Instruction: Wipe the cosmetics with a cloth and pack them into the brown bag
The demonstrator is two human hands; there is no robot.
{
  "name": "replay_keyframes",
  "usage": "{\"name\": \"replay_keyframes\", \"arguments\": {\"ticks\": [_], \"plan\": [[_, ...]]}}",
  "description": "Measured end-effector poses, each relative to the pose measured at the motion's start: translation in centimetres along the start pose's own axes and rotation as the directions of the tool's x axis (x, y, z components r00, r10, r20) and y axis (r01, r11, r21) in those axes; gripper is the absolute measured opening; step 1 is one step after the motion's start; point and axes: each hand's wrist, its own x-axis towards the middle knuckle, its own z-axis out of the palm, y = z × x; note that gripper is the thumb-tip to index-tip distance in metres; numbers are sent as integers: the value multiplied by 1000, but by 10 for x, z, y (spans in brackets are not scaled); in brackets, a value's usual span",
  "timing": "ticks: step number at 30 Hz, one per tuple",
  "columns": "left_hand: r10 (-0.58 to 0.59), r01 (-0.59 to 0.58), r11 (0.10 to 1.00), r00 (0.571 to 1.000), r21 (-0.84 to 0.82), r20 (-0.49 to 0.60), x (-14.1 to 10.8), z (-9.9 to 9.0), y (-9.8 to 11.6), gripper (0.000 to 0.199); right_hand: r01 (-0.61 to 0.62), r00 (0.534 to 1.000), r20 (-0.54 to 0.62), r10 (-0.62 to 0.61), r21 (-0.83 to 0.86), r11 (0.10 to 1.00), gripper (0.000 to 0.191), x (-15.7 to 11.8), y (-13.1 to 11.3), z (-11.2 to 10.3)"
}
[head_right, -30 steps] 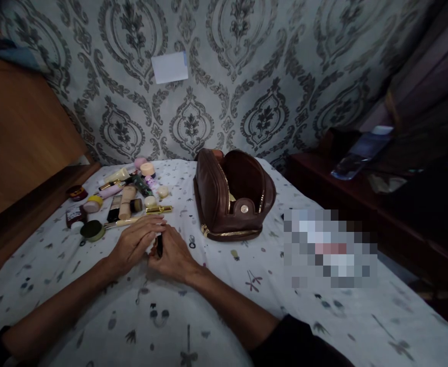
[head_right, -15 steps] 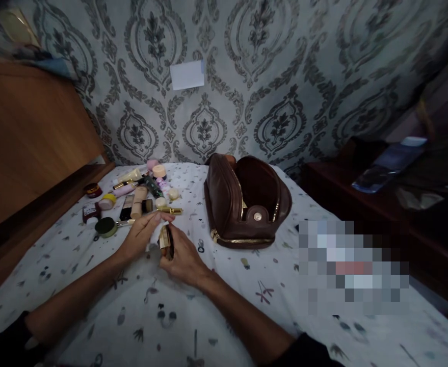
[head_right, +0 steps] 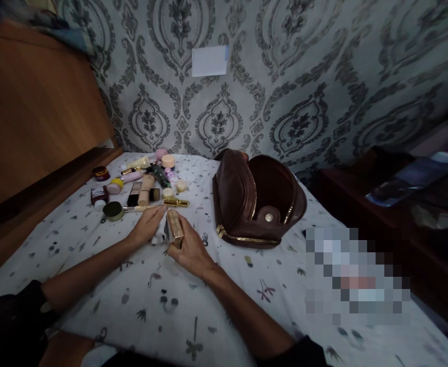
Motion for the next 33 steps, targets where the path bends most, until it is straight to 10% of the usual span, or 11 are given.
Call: {"name": "replay_keyframes", "arguments": {"ticks": [14, 19, 27, 33], "plan": [[158, -304, 718, 947, 626, 279, -17, -25, 3, 38, -5, 1000, -20, 10, 206, 979, 66, -2, 14, -11], [191, -403, 740, 893, 538, 406, -12, -39, -3, 42, -16, 990, -128, 65, 349, 937, 53, 2, 26, -12], [233, -275, 858, 961, 434, 149, -17, -27, 13, 32, -45, 986, -142, 86, 269, 962, 65, 2, 23, -9], [425, -472, 794, 882, 384, 205, -29, -11, 26, 20, -25, 995, -89, 48, 246, 969, 64, -1, 17, -10]]}}
